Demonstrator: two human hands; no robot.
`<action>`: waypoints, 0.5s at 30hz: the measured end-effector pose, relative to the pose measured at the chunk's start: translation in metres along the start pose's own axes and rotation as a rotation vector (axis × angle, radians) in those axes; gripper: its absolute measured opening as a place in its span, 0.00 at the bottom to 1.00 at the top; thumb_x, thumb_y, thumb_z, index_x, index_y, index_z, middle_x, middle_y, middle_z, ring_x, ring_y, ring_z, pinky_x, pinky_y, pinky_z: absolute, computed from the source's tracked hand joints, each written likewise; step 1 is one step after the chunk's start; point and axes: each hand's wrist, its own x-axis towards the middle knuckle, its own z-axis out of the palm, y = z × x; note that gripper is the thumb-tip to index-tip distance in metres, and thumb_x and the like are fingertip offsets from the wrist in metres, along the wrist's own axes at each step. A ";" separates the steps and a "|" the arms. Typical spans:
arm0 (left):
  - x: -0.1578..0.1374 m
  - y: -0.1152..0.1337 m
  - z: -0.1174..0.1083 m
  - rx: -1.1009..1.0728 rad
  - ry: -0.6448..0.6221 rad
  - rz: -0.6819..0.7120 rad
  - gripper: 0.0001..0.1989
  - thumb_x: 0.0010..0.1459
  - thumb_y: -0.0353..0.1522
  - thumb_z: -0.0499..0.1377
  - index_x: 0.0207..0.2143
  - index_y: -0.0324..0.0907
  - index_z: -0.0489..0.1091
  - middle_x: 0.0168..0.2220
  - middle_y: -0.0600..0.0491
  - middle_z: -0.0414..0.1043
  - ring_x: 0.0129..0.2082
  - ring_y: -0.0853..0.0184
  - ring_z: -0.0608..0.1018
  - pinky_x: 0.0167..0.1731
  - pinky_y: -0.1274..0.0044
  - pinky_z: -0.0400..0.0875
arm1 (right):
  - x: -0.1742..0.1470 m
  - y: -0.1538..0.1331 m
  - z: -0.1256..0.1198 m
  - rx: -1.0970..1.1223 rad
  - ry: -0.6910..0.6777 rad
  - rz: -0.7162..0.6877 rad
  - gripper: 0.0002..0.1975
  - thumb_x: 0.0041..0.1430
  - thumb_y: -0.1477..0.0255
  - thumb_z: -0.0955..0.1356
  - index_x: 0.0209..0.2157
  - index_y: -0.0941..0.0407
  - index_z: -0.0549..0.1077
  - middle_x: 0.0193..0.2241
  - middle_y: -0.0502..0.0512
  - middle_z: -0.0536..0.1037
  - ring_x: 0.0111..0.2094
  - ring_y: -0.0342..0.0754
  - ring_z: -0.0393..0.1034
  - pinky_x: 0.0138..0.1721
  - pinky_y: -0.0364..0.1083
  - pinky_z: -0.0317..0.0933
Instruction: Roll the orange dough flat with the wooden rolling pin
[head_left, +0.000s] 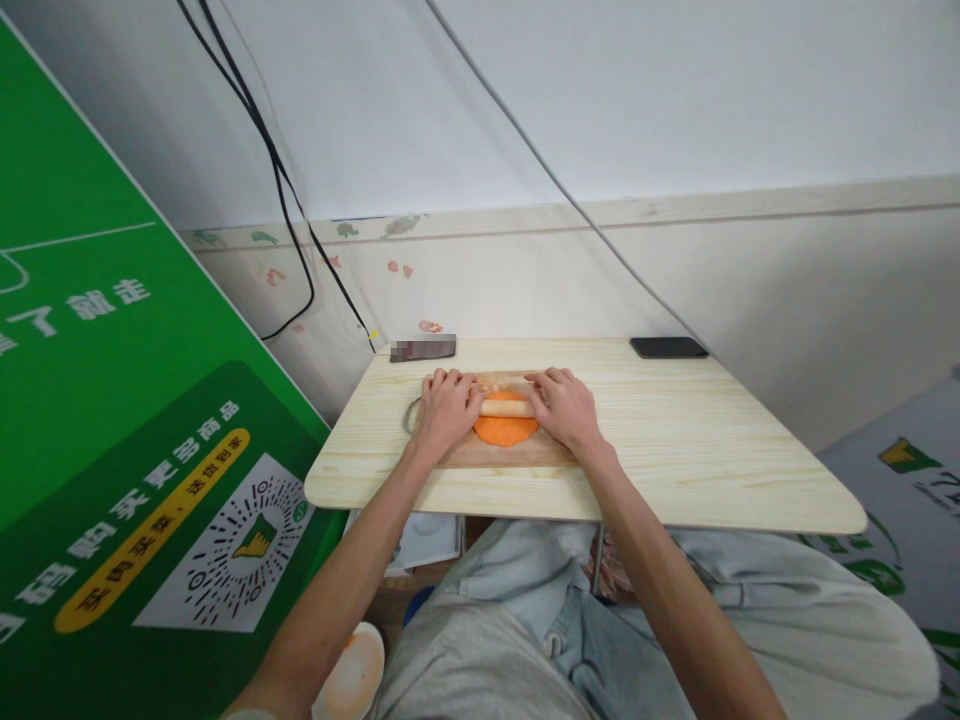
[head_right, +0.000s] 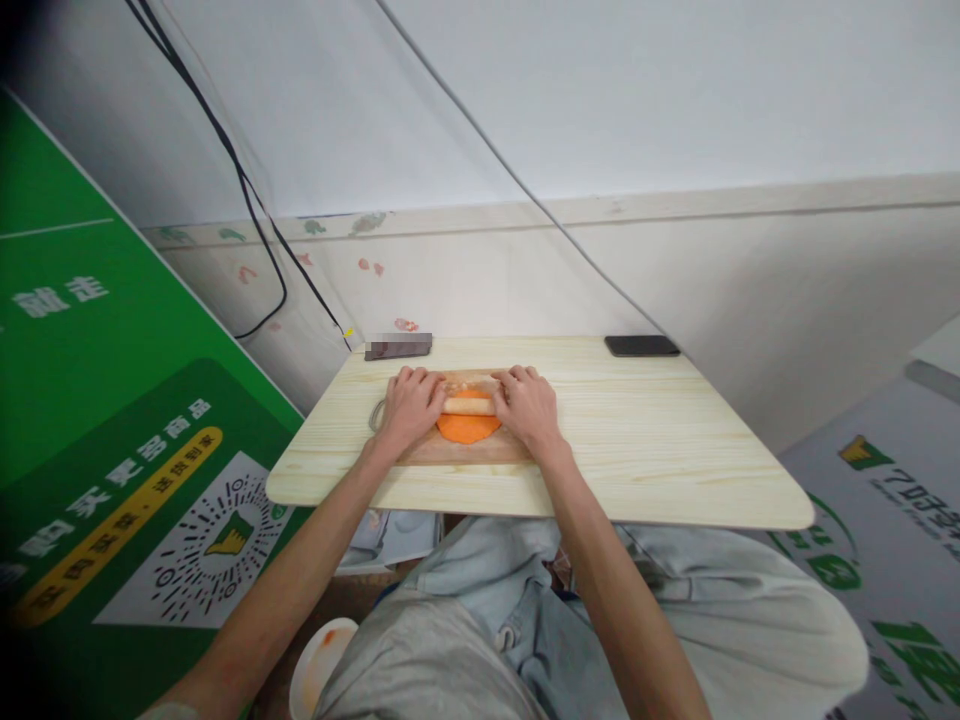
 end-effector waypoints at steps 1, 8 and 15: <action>0.001 0.000 0.000 0.022 -0.014 0.009 0.14 0.72 0.34 0.53 0.50 0.46 0.79 0.52 0.43 0.80 0.55 0.50 0.74 0.56 0.58 0.67 | 0.000 -0.001 -0.001 -0.045 -0.014 -0.002 0.19 0.71 0.70 0.63 0.57 0.55 0.81 0.51 0.62 0.83 0.53 0.59 0.72 0.50 0.53 0.65; 0.020 -0.011 0.008 0.053 -0.170 0.040 0.17 0.72 0.35 0.51 0.56 0.48 0.77 0.62 0.43 0.74 0.68 0.51 0.68 0.64 0.56 0.66 | 0.007 -0.004 -0.002 -0.161 -0.077 0.054 0.21 0.74 0.68 0.61 0.60 0.53 0.79 0.56 0.64 0.81 0.57 0.62 0.67 0.55 0.57 0.62; 0.029 -0.016 0.011 0.047 -0.201 0.041 0.20 0.73 0.35 0.51 0.61 0.49 0.74 0.66 0.45 0.71 0.74 0.51 0.63 0.68 0.55 0.63 | 0.016 -0.002 -0.002 -0.184 -0.159 0.078 0.24 0.74 0.67 0.60 0.65 0.53 0.75 0.62 0.65 0.77 0.63 0.64 0.65 0.59 0.60 0.61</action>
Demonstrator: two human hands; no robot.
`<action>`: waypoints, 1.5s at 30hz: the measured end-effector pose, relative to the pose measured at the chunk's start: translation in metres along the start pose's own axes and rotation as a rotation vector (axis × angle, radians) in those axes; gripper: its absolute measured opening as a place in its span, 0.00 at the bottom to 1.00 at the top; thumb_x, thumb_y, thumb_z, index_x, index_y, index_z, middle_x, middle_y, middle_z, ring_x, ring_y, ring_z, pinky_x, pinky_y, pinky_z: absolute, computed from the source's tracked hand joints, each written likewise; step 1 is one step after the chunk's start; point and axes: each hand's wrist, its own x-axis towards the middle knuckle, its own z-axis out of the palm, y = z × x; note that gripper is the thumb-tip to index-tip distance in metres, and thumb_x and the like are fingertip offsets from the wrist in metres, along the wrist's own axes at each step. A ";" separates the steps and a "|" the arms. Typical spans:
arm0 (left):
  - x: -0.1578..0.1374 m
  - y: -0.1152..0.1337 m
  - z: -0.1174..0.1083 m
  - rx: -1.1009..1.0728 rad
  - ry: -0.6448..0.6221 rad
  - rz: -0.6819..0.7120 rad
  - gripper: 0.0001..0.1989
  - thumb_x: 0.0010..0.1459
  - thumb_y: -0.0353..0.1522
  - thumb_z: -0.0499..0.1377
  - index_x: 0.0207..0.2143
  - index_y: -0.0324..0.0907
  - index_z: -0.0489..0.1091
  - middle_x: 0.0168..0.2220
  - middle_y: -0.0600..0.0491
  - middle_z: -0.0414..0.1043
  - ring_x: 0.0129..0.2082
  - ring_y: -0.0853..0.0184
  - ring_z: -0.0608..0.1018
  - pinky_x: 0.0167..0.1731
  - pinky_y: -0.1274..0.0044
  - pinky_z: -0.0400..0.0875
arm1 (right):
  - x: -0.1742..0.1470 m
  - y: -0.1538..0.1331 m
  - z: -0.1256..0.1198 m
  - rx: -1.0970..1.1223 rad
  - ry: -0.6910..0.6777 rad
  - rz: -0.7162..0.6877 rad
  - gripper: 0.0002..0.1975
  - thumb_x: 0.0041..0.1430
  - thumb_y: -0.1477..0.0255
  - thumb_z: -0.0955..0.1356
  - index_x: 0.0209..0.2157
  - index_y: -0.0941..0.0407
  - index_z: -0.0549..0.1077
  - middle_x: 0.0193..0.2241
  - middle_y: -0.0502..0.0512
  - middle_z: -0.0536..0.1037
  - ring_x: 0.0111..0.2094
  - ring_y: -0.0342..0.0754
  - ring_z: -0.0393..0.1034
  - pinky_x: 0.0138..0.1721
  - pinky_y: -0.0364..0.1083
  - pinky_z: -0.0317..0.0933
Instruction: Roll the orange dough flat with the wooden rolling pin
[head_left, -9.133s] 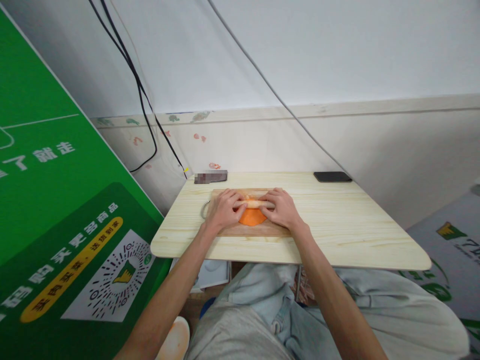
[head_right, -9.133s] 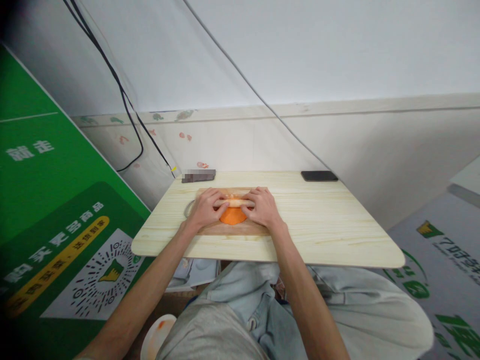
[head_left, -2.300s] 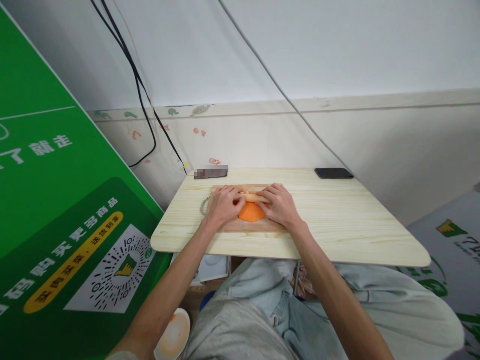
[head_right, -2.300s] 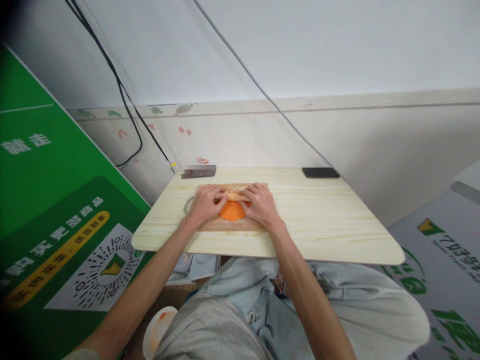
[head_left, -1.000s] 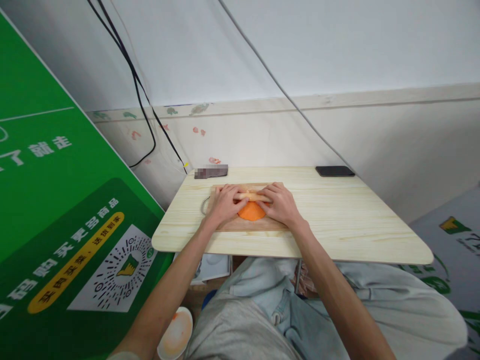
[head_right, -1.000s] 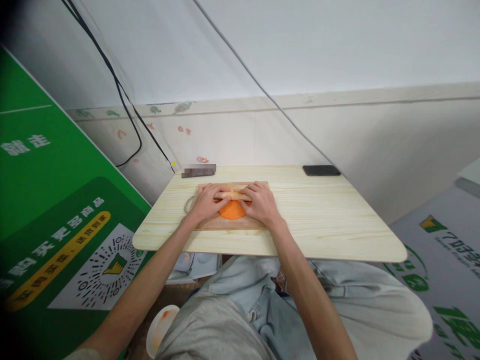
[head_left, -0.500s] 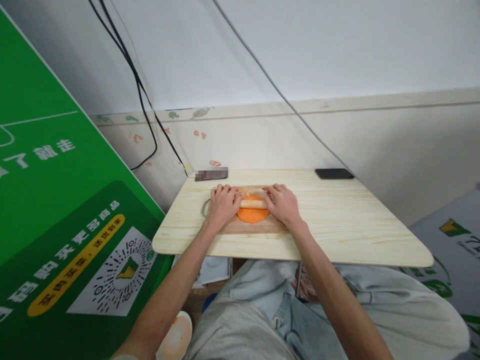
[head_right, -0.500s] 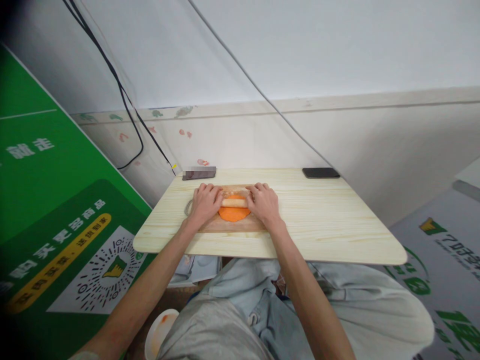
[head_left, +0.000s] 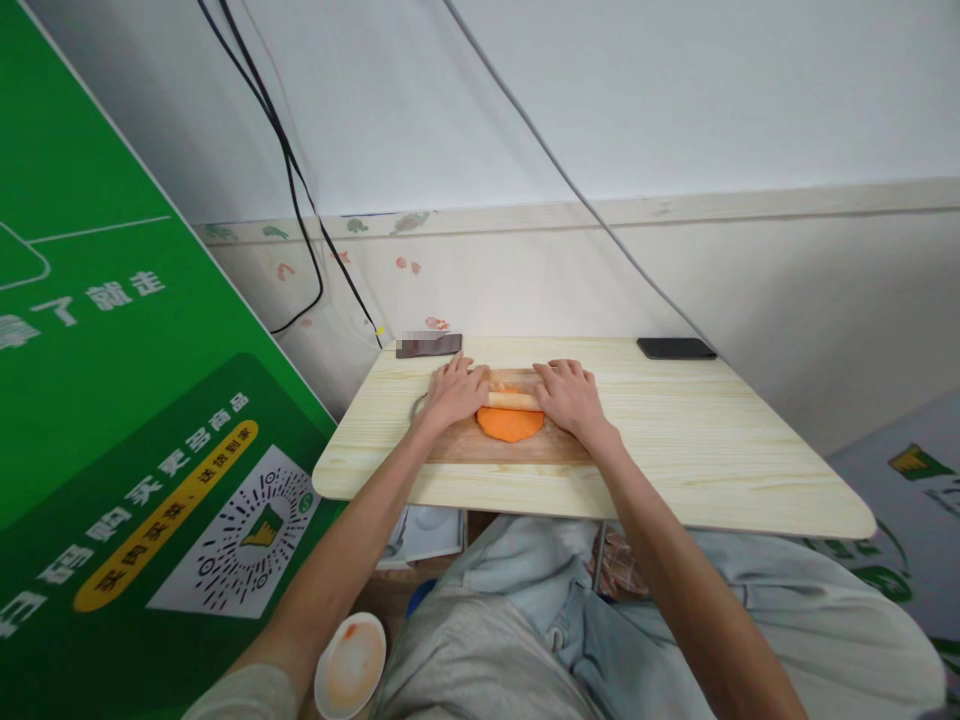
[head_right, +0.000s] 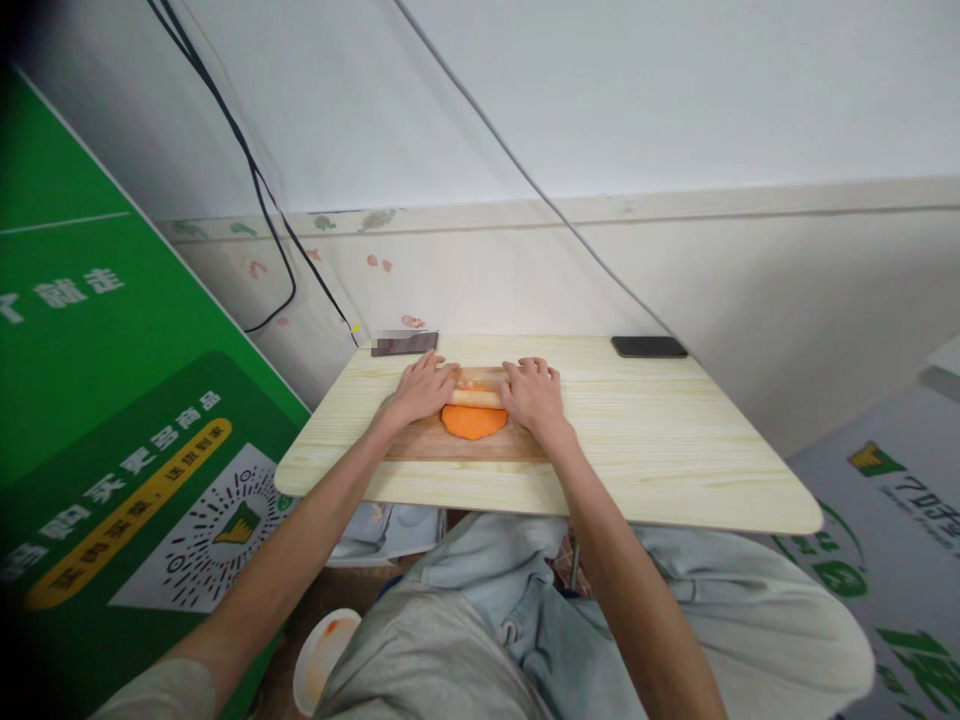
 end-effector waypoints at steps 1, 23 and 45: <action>-0.002 0.001 -0.001 0.001 0.002 0.006 0.19 0.73 0.35 0.50 0.61 0.48 0.74 0.65 0.45 0.72 0.73 0.51 0.64 0.68 0.55 0.63 | -0.001 0.000 0.000 0.002 0.006 -0.004 0.24 0.74 0.67 0.60 0.65 0.54 0.74 0.62 0.66 0.77 0.63 0.63 0.65 0.61 0.60 0.60; -0.088 0.022 -0.005 -0.097 0.133 0.030 0.28 0.75 0.35 0.44 0.69 0.31 0.66 0.71 0.36 0.66 0.75 0.52 0.64 0.75 0.58 0.57 | -0.067 -0.009 0.011 0.063 0.172 -0.152 0.29 0.75 0.70 0.55 0.68 0.66 0.70 0.66 0.69 0.74 0.71 0.61 0.63 0.70 0.59 0.59; 0.025 -0.009 0.013 -0.057 0.043 -0.010 0.31 0.70 0.33 0.49 0.72 0.31 0.62 0.74 0.38 0.62 0.79 0.49 0.52 0.77 0.57 0.50 | 0.037 0.002 0.003 0.035 -0.126 0.062 0.27 0.74 0.67 0.59 0.69 0.57 0.70 0.66 0.68 0.74 0.67 0.63 0.63 0.65 0.61 0.59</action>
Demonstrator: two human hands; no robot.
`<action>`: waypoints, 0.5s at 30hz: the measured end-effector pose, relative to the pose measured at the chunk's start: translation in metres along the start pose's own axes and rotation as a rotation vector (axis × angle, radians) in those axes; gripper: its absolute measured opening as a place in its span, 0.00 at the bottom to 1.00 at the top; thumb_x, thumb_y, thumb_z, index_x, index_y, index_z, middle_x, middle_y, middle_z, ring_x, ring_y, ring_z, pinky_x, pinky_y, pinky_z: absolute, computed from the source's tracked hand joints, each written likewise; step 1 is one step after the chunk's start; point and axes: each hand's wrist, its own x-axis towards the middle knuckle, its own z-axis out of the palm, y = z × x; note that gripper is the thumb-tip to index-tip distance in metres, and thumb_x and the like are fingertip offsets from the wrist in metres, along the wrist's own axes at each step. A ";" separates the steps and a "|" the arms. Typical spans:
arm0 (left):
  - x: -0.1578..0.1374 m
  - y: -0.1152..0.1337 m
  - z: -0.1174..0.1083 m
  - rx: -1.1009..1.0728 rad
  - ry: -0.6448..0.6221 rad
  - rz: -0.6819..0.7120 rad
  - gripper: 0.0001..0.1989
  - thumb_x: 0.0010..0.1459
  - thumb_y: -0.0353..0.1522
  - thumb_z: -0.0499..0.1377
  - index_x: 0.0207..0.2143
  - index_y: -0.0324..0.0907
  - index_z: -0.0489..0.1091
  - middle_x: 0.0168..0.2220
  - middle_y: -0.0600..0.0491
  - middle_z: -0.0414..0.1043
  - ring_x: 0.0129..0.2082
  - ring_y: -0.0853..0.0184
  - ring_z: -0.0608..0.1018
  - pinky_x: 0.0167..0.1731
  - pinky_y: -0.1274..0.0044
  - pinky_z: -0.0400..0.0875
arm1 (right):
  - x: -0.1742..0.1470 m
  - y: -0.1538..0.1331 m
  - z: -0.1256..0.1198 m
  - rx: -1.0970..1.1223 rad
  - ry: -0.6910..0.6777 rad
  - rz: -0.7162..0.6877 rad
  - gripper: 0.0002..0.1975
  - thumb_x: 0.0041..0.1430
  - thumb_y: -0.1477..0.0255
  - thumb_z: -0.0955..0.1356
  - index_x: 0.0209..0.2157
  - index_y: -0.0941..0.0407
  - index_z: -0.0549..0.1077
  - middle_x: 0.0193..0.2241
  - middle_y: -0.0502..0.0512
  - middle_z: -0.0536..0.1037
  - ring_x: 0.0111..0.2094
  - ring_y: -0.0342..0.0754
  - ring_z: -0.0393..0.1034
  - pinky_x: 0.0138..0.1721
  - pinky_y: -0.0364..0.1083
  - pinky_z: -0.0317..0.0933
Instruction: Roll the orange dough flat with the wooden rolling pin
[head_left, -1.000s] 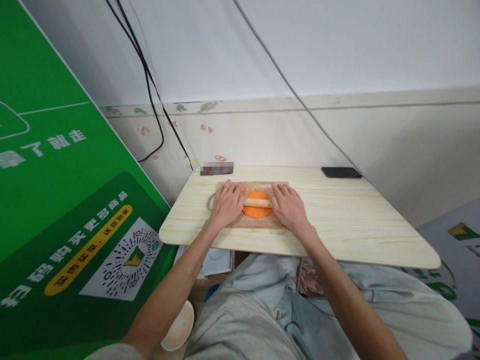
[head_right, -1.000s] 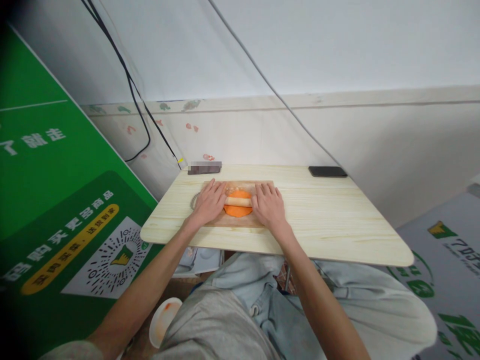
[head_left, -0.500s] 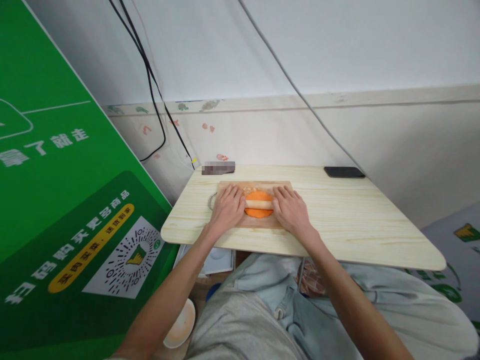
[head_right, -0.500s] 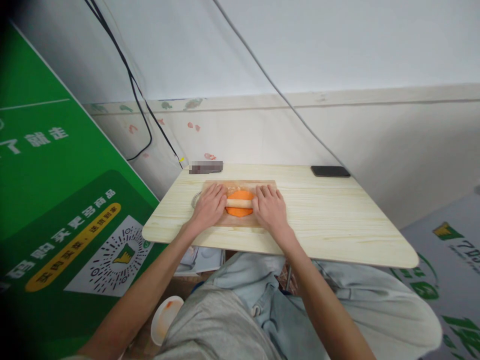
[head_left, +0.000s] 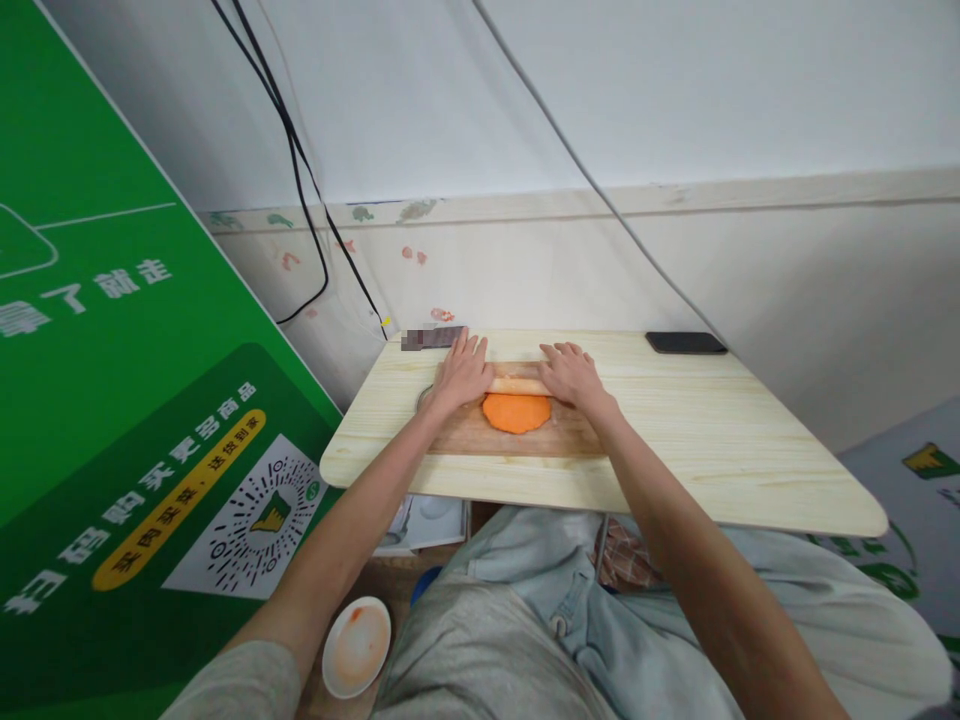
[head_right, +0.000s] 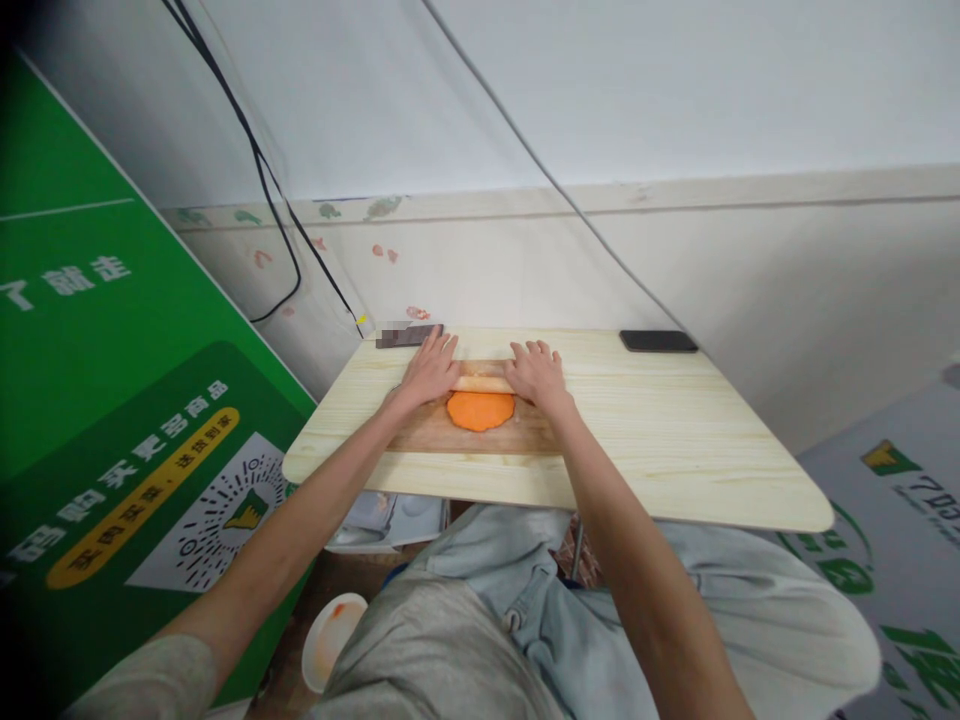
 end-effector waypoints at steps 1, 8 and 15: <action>0.003 -0.001 0.000 -0.005 -0.008 -0.004 0.31 0.69 0.33 0.49 0.72 0.32 0.62 0.75 0.38 0.61 0.79 0.49 0.53 0.77 0.56 0.50 | 0.002 -0.001 -0.002 0.006 -0.013 0.024 0.27 0.74 0.67 0.59 0.68 0.57 0.71 0.65 0.68 0.74 0.67 0.63 0.64 0.65 0.60 0.60; 0.018 -0.005 0.004 -0.016 -0.056 -0.031 0.32 0.68 0.31 0.51 0.71 0.31 0.63 0.74 0.37 0.62 0.79 0.50 0.54 0.77 0.59 0.51 | 0.013 -0.006 -0.011 0.014 -0.021 0.078 0.26 0.76 0.66 0.58 0.66 0.60 0.73 0.62 0.72 0.76 0.64 0.65 0.67 0.62 0.60 0.62; 0.012 -0.007 0.006 0.030 -0.032 -0.012 0.29 0.69 0.33 0.51 0.69 0.37 0.67 0.72 0.41 0.66 0.78 0.50 0.55 0.76 0.58 0.53 | 0.002 -0.007 -0.010 0.007 -0.030 0.086 0.26 0.75 0.67 0.58 0.67 0.59 0.72 0.63 0.70 0.76 0.64 0.63 0.66 0.61 0.57 0.63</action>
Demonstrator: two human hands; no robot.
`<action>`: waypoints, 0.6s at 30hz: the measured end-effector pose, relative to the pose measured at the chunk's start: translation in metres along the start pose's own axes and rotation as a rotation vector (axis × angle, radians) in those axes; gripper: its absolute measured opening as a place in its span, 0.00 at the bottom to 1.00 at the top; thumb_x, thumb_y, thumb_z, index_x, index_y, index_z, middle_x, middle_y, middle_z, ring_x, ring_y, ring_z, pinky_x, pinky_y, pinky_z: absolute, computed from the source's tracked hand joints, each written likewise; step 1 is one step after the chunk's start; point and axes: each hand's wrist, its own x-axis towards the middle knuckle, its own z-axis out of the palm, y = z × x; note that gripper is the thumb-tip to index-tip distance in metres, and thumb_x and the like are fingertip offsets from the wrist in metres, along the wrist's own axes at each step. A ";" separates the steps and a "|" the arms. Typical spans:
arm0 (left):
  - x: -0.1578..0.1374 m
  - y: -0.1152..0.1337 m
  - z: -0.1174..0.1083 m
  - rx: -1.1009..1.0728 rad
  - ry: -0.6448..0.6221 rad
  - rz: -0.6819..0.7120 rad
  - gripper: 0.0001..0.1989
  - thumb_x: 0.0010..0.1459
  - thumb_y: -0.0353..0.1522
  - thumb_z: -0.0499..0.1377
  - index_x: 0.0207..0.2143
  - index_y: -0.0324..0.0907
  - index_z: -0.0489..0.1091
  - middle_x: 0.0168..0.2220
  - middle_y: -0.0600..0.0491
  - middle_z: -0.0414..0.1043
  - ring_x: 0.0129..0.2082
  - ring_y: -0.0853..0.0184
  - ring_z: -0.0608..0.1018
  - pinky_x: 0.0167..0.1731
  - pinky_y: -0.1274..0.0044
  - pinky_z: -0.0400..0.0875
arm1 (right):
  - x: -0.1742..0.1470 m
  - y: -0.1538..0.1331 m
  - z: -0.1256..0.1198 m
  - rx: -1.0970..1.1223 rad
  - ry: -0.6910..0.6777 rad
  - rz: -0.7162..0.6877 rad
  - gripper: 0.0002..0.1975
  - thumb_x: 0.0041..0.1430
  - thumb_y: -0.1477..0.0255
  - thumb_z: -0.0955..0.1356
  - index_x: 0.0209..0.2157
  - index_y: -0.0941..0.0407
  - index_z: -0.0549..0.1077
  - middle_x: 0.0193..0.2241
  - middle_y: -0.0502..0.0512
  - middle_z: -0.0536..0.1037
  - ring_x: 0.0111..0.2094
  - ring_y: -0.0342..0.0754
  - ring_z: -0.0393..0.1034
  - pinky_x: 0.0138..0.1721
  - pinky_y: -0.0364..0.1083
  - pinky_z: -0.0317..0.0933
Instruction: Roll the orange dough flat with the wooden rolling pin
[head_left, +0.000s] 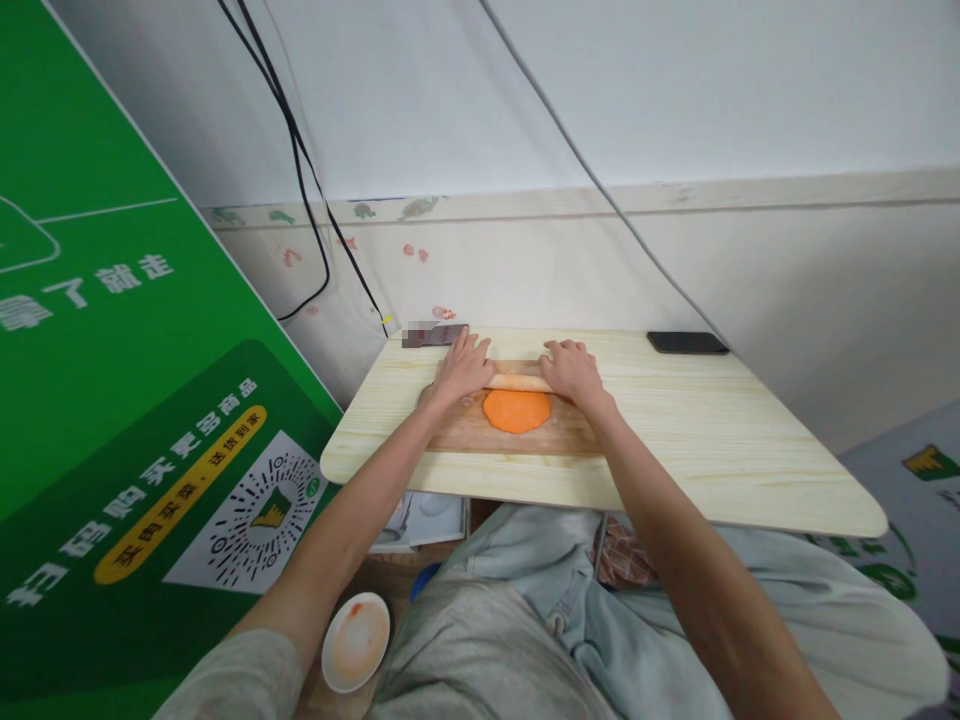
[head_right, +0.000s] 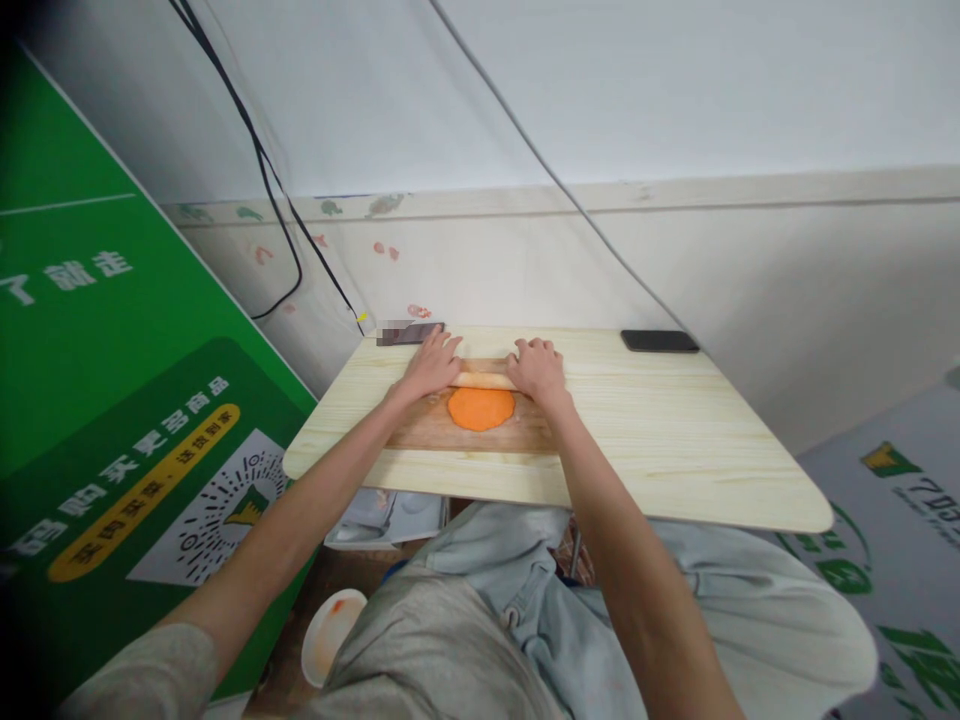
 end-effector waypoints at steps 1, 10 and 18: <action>-0.003 0.001 -0.001 0.002 0.012 -0.006 0.28 0.69 0.34 0.51 0.69 0.37 0.67 0.72 0.41 0.66 0.78 0.50 0.55 0.76 0.58 0.54 | -0.003 0.000 0.001 0.000 0.003 -0.007 0.26 0.75 0.67 0.58 0.67 0.58 0.72 0.63 0.69 0.75 0.64 0.63 0.65 0.61 0.57 0.63; -0.027 0.016 -0.013 0.002 0.069 -0.056 0.24 0.72 0.33 0.50 0.65 0.41 0.71 0.68 0.41 0.70 0.75 0.50 0.61 0.71 0.56 0.62 | -0.013 0.002 0.004 0.013 0.042 -0.040 0.26 0.75 0.68 0.58 0.67 0.56 0.72 0.65 0.66 0.75 0.66 0.62 0.63 0.63 0.58 0.61; -0.030 0.021 -0.019 0.000 0.077 -0.054 0.20 0.72 0.31 0.52 0.62 0.44 0.73 0.61 0.42 0.74 0.66 0.53 0.69 0.64 0.61 0.68 | -0.016 0.001 0.004 0.015 0.047 -0.030 0.25 0.75 0.66 0.59 0.67 0.56 0.72 0.64 0.66 0.76 0.65 0.62 0.65 0.62 0.58 0.62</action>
